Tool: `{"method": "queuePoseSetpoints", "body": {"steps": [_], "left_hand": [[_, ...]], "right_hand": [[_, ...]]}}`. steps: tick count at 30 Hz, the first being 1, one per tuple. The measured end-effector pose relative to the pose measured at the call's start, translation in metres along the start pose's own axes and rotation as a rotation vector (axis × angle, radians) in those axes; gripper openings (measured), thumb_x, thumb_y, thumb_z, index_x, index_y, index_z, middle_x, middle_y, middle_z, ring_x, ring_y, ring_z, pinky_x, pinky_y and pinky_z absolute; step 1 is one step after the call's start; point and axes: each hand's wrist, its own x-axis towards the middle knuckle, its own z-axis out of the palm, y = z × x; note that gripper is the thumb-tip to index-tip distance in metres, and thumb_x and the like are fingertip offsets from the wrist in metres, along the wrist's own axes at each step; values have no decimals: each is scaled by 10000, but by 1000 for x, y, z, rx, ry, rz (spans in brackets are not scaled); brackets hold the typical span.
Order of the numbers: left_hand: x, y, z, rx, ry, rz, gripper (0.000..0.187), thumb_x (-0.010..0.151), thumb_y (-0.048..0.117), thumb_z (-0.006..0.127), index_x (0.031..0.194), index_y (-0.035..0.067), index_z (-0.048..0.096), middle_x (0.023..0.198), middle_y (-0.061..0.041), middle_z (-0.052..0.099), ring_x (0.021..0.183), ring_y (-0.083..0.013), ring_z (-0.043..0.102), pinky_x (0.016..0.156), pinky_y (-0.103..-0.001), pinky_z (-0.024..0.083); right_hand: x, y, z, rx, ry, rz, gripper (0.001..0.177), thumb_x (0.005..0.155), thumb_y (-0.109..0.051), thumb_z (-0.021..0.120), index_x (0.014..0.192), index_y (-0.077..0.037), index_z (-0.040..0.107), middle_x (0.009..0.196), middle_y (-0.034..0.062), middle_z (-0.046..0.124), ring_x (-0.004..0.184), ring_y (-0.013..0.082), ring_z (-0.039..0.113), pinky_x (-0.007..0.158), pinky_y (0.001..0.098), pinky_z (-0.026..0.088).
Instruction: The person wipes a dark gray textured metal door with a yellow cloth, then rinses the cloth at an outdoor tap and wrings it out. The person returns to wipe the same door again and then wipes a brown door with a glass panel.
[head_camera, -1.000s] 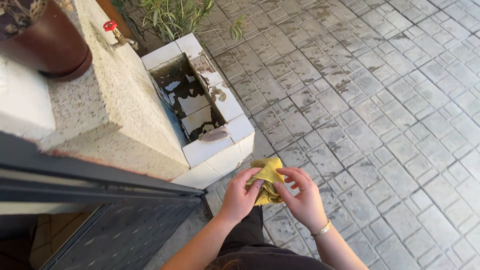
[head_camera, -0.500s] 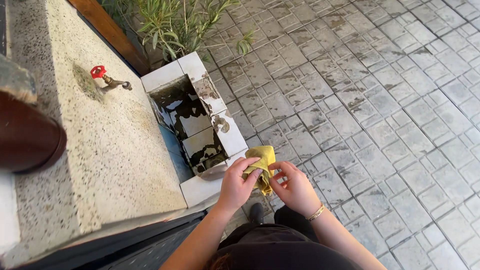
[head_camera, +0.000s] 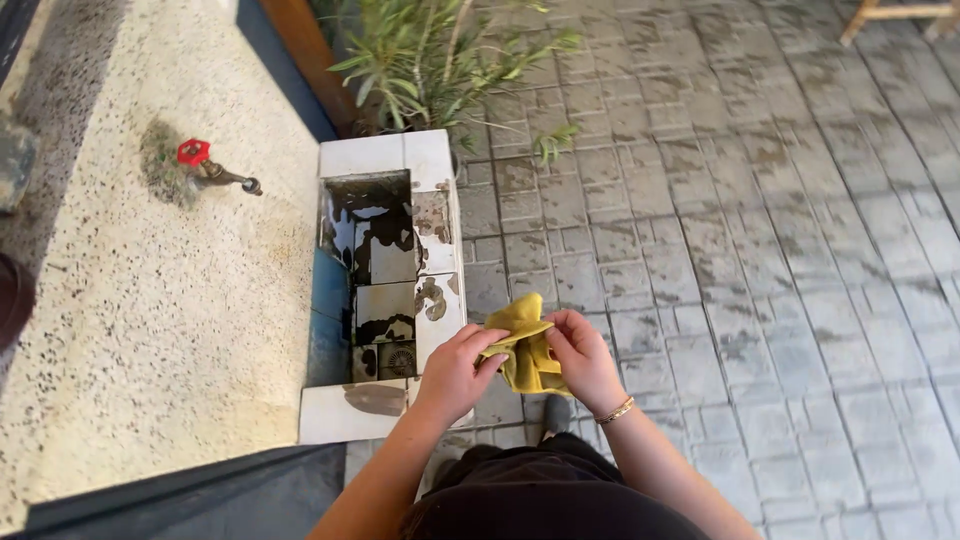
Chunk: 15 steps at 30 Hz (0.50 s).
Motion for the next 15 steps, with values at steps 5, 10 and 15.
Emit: {"method": "queuePoseSetpoints", "body": {"steps": [5, 10, 15], "left_hand": [[34, -8, 11, 168, 146, -107, 341, 870, 232, 718, 1208, 197, 693, 962, -62, 677, 896, -330, 705, 769, -455, 565], [43, -39, -9, 363, 294, -229, 325, 851, 233, 735, 1173, 213, 697, 954, -27, 685, 912, -288, 709, 783, -434, 554], [41, -84, -38, 456, 432, -485, 232, 869, 268, 738, 1100, 255, 720, 962, 46, 691, 916, -202, 719, 844, -372, 554]], "right_hand": [[57, -49, -14, 163, -240, -5, 188, 1032, -101, 485, 1086, -54, 660, 913, 37, 641, 842, 126, 590, 740, 284, 568], [124, -62, 22, 161, -472, -27, 193, 1044, -114, 468, 1121, -40, 630, 825, 39, 615, 738, 100, 583, 628, 227, 510], [176, -97, 86, 59, -701, -160, 125, 1012, -108, 563, 1063, -54, 664, 785, 22, 652, 718, 92, 551, 644, 237, 472]]}}
